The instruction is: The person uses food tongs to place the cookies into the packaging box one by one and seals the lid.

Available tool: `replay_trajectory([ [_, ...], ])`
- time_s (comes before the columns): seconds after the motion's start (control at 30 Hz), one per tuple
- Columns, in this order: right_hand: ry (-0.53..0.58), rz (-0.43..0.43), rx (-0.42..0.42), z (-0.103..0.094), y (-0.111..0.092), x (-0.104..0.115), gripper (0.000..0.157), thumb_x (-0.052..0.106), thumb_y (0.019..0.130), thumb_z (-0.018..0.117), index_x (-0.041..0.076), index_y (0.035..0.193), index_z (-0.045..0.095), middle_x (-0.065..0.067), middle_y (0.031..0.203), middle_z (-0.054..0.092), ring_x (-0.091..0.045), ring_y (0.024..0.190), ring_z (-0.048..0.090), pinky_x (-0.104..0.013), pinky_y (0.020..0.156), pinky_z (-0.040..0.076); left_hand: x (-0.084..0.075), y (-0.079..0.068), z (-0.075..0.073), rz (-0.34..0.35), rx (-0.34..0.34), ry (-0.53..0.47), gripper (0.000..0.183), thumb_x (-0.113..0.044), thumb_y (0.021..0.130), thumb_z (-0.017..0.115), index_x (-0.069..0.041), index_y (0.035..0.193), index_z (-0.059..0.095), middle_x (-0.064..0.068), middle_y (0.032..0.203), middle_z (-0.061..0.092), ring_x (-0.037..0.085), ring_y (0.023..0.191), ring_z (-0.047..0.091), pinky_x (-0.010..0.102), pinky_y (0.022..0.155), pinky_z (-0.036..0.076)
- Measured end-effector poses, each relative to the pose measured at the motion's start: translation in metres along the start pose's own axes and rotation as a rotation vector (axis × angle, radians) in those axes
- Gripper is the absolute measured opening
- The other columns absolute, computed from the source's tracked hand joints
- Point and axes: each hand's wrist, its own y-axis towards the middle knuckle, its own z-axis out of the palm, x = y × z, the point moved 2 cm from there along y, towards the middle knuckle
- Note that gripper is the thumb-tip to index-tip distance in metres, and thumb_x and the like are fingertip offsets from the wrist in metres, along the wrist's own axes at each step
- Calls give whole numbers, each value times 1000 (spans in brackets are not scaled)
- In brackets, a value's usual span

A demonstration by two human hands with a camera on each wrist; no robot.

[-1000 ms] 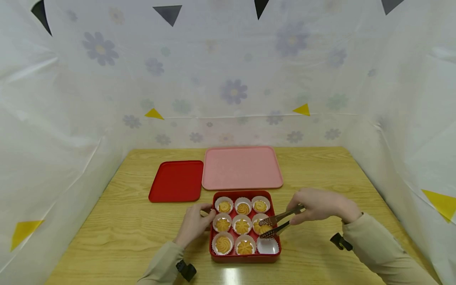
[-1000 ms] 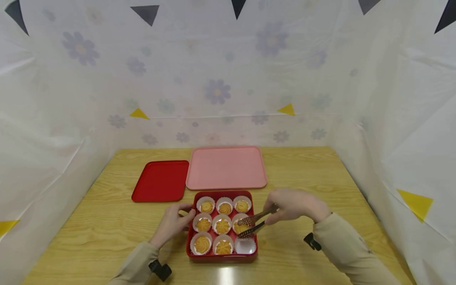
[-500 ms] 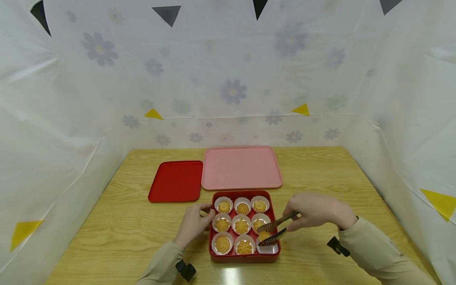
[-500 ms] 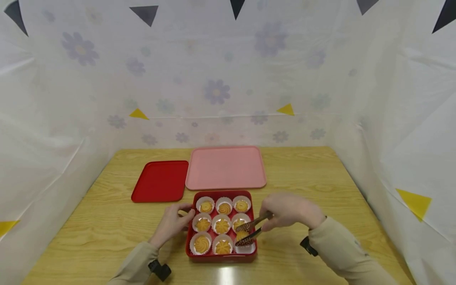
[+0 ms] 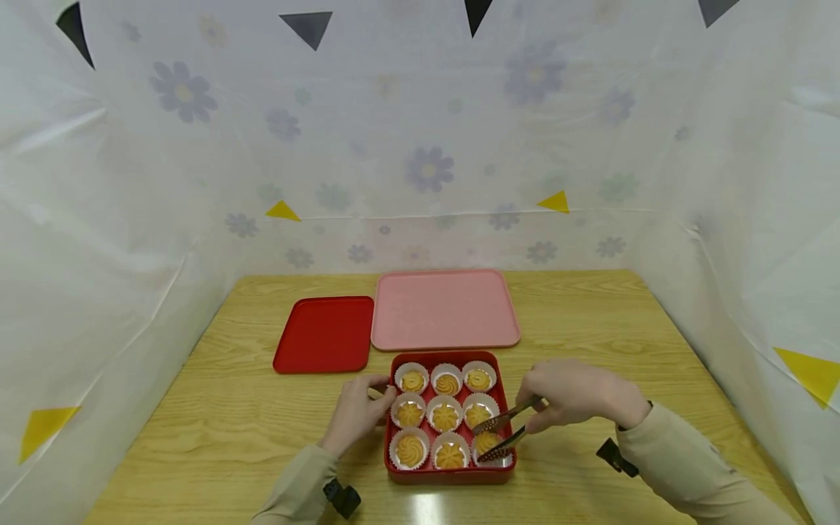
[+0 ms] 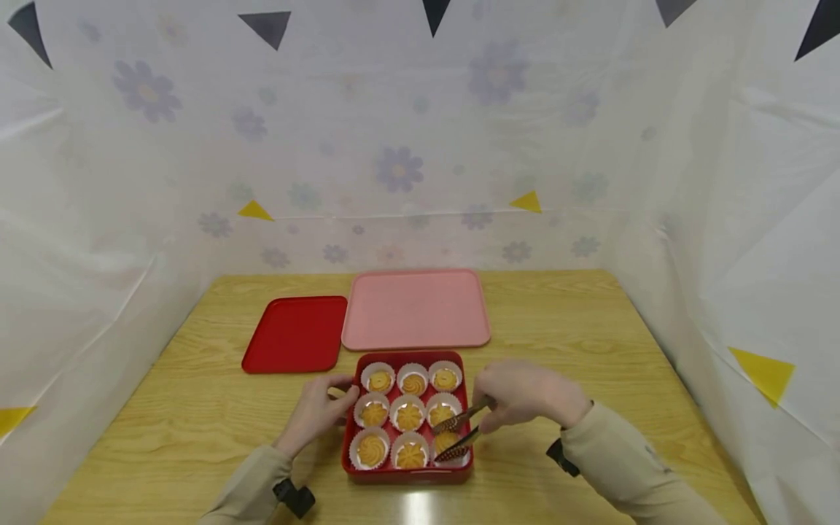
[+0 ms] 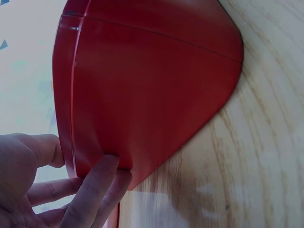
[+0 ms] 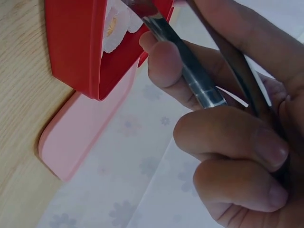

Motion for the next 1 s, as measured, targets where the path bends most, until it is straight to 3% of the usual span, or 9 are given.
replay_trajectory([
  [0.6, -34, 6, -30, 5, 2, 1, 10, 28, 80, 83, 22, 84, 77, 16, 68, 62, 3, 58, 47, -19, 55, 41, -1, 0, 0, 15, -9, 24, 27, -12, 91, 68, 5, 112, 72, 13, 93, 74, 14, 73, 68, 25, 64, 56],
  [1.0, 17, 21, -43, 5, 1, -3, 16, 29, 80, 84, 22, 93, 79, 17, 69, 62, 3, 60, 46, -19, 56, 40, -1, 0, 0, 15, -11, 19, 28, -13, 91, 68, 5, 112, 72, 14, 94, 74, 14, 72, 68, 24, 63, 56],
])
